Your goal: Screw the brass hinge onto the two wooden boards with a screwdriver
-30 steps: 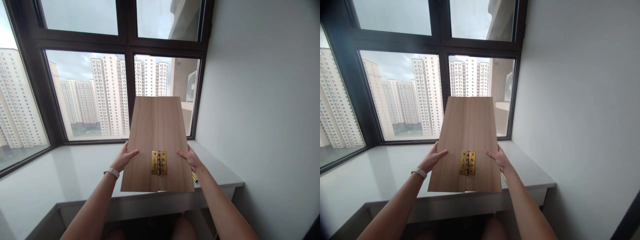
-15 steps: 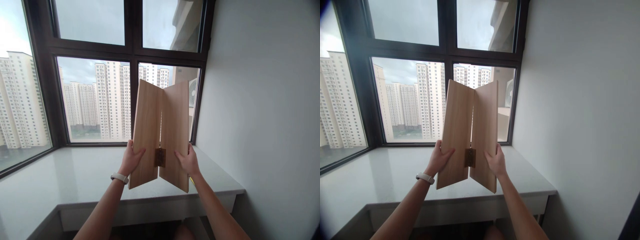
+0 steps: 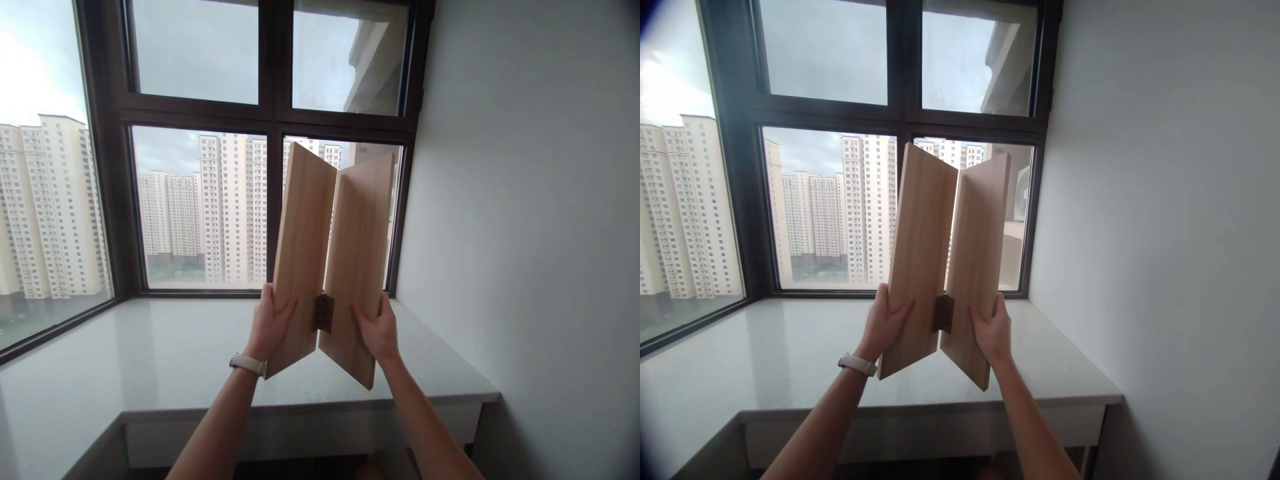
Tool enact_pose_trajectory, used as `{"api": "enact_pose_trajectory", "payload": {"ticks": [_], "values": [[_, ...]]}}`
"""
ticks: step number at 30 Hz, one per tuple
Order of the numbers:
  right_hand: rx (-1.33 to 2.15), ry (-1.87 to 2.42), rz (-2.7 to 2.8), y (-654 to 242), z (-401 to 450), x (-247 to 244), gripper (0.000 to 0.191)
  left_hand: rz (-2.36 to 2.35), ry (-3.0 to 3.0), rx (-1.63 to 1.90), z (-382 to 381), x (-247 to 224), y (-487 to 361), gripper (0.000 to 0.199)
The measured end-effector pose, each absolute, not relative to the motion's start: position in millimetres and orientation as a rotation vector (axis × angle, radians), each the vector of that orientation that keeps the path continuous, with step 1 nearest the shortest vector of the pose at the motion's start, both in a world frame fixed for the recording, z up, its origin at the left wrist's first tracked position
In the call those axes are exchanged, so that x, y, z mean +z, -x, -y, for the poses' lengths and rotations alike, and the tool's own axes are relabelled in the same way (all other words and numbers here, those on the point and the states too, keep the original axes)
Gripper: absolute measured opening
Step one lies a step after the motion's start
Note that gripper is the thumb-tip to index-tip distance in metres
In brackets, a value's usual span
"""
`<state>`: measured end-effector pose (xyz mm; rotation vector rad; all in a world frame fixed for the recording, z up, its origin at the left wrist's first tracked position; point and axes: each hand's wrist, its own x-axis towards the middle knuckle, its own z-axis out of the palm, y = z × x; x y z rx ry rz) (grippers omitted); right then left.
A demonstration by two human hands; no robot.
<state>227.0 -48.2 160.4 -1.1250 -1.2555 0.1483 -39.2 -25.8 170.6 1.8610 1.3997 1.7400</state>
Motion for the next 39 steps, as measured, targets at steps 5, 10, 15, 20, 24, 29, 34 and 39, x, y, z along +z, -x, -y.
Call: {"api": "enact_pose_trajectory", "payload": {"ticks": [5,10,15,20,24,29,34,39], "values": [[0.454,0.94,1.325,-266.4,47.6,174.0,0.064,-0.997,-1.786,1.685,19.1,180.3,68.9,0.048],[0.629,0.847,1.325,-277.2,44.1,178.5,0.071,-0.869,-1.718,1.642,20.8,182.6,78.9,0.062],[0.839,0.765,1.294,-279.4,39.6,176.4,0.073,-0.75,-1.612,1.591,19.5,180.2,81.6,0.075],[0.825,0.766,1.293,-278.6,41.1,178.9,0.074,-0.788,-1.651,1.625,22.8,185.7,81.4,0.074],[0.688,0.779,1.314,-275.5,46.0,186.4,0.075,-0.9,-1.713,1.699,29.8,192.8,81.7,0.065],[0.451,0.861,1.337,-255.1,50.0,191.1,0.063,-1.104,-1.777,1.805,37.6,192.2,66.9,0.047],[0.026,1.131,1.282,-200.4,57.0,177.4,0.048,-1.498,-1.859,1.927,50.5,182.9,21.4,0.03],[-0.117,1.235,1.289,-170.3,58.8,164.5,0.042,-1.477,-1.921,1.93,55.9,174.4,-0.6,0.02]]}}
